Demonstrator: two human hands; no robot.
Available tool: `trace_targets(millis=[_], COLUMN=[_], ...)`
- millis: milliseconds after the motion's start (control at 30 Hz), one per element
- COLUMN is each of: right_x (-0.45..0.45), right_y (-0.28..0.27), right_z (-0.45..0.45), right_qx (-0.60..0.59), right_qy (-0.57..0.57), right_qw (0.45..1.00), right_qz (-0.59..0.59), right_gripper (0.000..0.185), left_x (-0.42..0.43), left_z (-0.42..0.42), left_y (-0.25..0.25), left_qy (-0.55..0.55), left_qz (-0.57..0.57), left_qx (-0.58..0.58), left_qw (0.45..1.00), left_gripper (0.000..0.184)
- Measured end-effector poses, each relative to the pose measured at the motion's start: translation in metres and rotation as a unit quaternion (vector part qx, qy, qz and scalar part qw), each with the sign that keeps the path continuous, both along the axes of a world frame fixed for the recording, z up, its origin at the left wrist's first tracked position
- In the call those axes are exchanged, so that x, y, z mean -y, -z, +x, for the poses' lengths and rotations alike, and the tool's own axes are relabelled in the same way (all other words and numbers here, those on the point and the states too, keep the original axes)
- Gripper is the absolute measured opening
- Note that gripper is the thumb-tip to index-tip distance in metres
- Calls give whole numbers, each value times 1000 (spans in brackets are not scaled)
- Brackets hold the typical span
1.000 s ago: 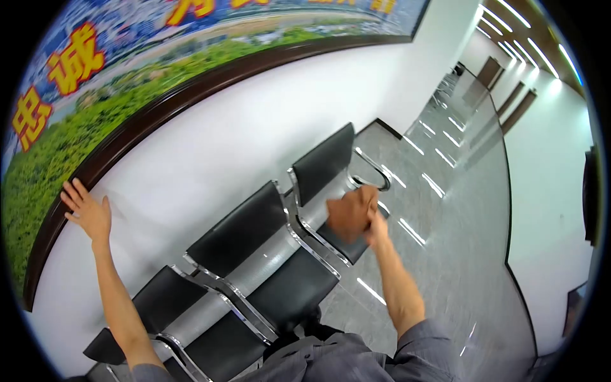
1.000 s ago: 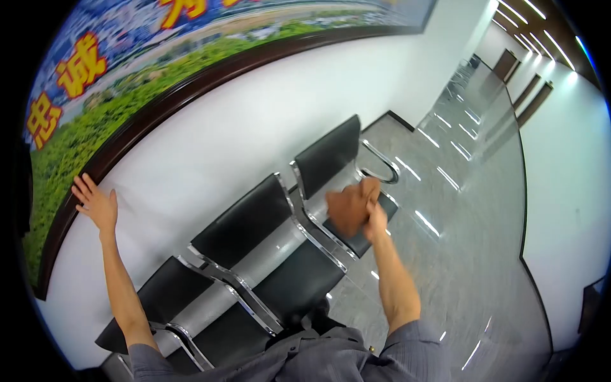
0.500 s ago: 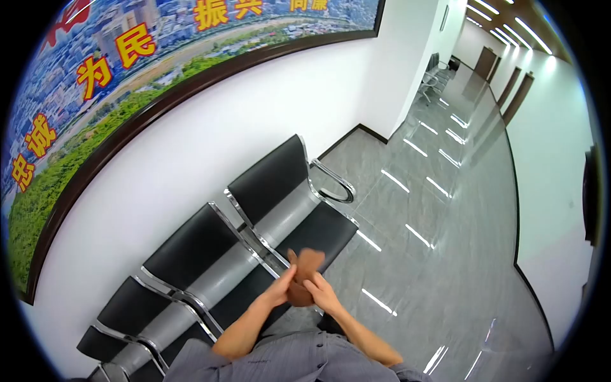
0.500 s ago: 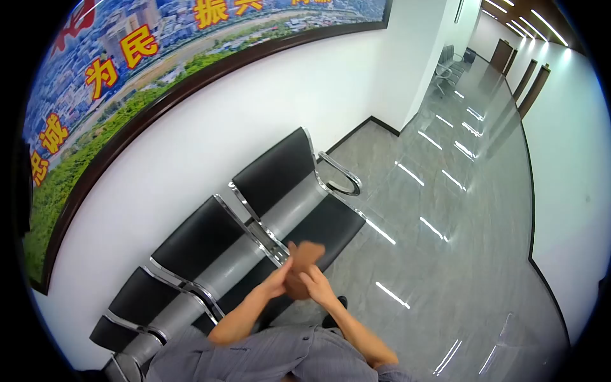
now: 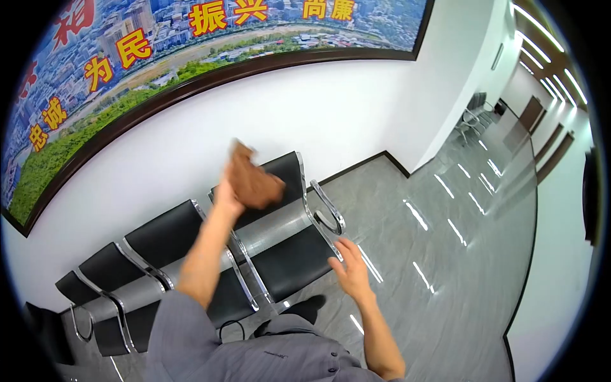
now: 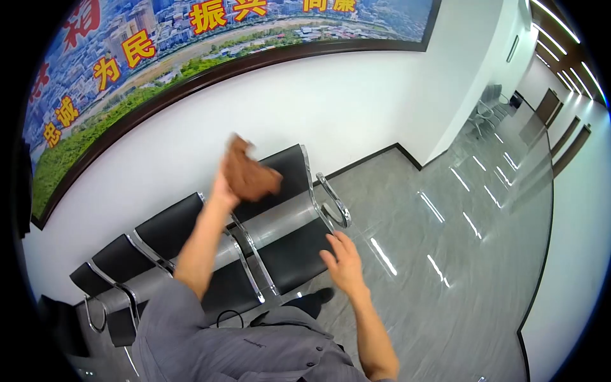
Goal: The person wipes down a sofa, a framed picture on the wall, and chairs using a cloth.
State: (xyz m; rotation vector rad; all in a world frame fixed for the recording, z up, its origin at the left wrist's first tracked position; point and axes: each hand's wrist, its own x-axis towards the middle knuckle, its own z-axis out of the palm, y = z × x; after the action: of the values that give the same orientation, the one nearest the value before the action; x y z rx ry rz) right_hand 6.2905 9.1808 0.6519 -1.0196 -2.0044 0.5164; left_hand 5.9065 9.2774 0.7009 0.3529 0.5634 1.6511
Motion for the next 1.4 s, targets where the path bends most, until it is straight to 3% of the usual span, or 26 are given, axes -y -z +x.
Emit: trace_targets(millis=[67, 100, 133, 200, 233, 267, 333, 400, 467, 500, 533, 600, 700, 800, 867, 900, 967, 1033, 1200, 1233, 1267, 1333, 1400], right_x=[-34, -55, -75, -116, -134, -159, -198, -233, -266, -283, -295, -322, -390, -482, -542, -560, -600, -628, -704, -725, -746, -784, -828], right_y=[25, 35, 44, 56, 59, 58, 53, 56, 67, 67, 69, 68, 67, 54, 11, -21, -67, -105, -155, -158, -160, -154, -143], right_z=[46, 70, 95, 139, 161, 179, 210, 242, 274, 281, 289, 290, 278, 236, 183, 156, 119, 102, 127, 140, 151, 184, 221], right_qx=[34, 35, 82, 137, 160, 183, 202, 219, 219, 221, 190, 162, 156, 185, 159, 157, 110, 70, 75, 87, 82, 79, 78], right_qy=[11, 9, 17, 14, 26, 38, 40, 44, 40, 32, 62, 77, 56, -41, -106, -97, -129, -151, -204, -215, -210, -222, -217], right_qw=[996, 996, 992, 985, 976, 966, 960, 954, 954, 954, 953, 948, 944, 976, 982, 982, 984, 984, 961, 948, 949, 947, 948], right_qz=[-79, -79, -94, -107, -145, -179, -191, -201, -200, -202, -229, -262, -286, -112, -10, -46, 48, 67, 172, 215, 222, 218, 218], right_gripper=[44, 44, 42, 41, 40, 39, 38, 37, 37, 37, 38, 38, 39, 42, 47, 52, 51, 54, 54, 53, 53, 52, 52], left_x=[-35, -70, -101, -137, -145, -168, -223, -286, -327, -347, -368, -399, -440, -487, -524, -544, -591, -632, -705, -721, -737, -772, -808], left_z=[-62, -110, -146, -189, -178, -195, -215, -251, -191, -183, -181, -160, -120, -55, -1, 27, 70, 97, 151, 163, 172, 206, 230], left_y=[-46, -52, -65, -101, -130, -136, -143, -132, -138, -136, -135, -134, -121, -99, -85, -80, -60, -59, -52, -55, -54, -65, -71], left_qy=[-178, -241, -376, -498, -538, -554, -593, -596, -654, -653, -649, -645, -671, -656, -576, -579, -559, -587, -615, -615, -630, -658, -656], left_qz=[7, 11, -34, -82, -126, -104, -98, -209, -307, -328, -376, -391, -340, -258, -253, -213, -160, -149, -184, -187, -153, -150, -200], left_qx=[-239, -270, -295, -425, -448, -420, -431, -529, -508, -487, -490, -489, -528, -601, -671, -690, -735, -726, -727, -721, -714, -709, -696], left_qw=[955, 932, 878, 752, 703, 711, 673, 567, 469, 478, 445, 438, 394, 375, 393, 380, 348, 325, 243, 261, 265, 206, 213], left_gripper=[56, 58, 64, 78, 81, 81, 82, 82, 77, 71, 70, 69, 67, 63, 64, 61, 55, 54, 52, 50, 47, 48, 51])
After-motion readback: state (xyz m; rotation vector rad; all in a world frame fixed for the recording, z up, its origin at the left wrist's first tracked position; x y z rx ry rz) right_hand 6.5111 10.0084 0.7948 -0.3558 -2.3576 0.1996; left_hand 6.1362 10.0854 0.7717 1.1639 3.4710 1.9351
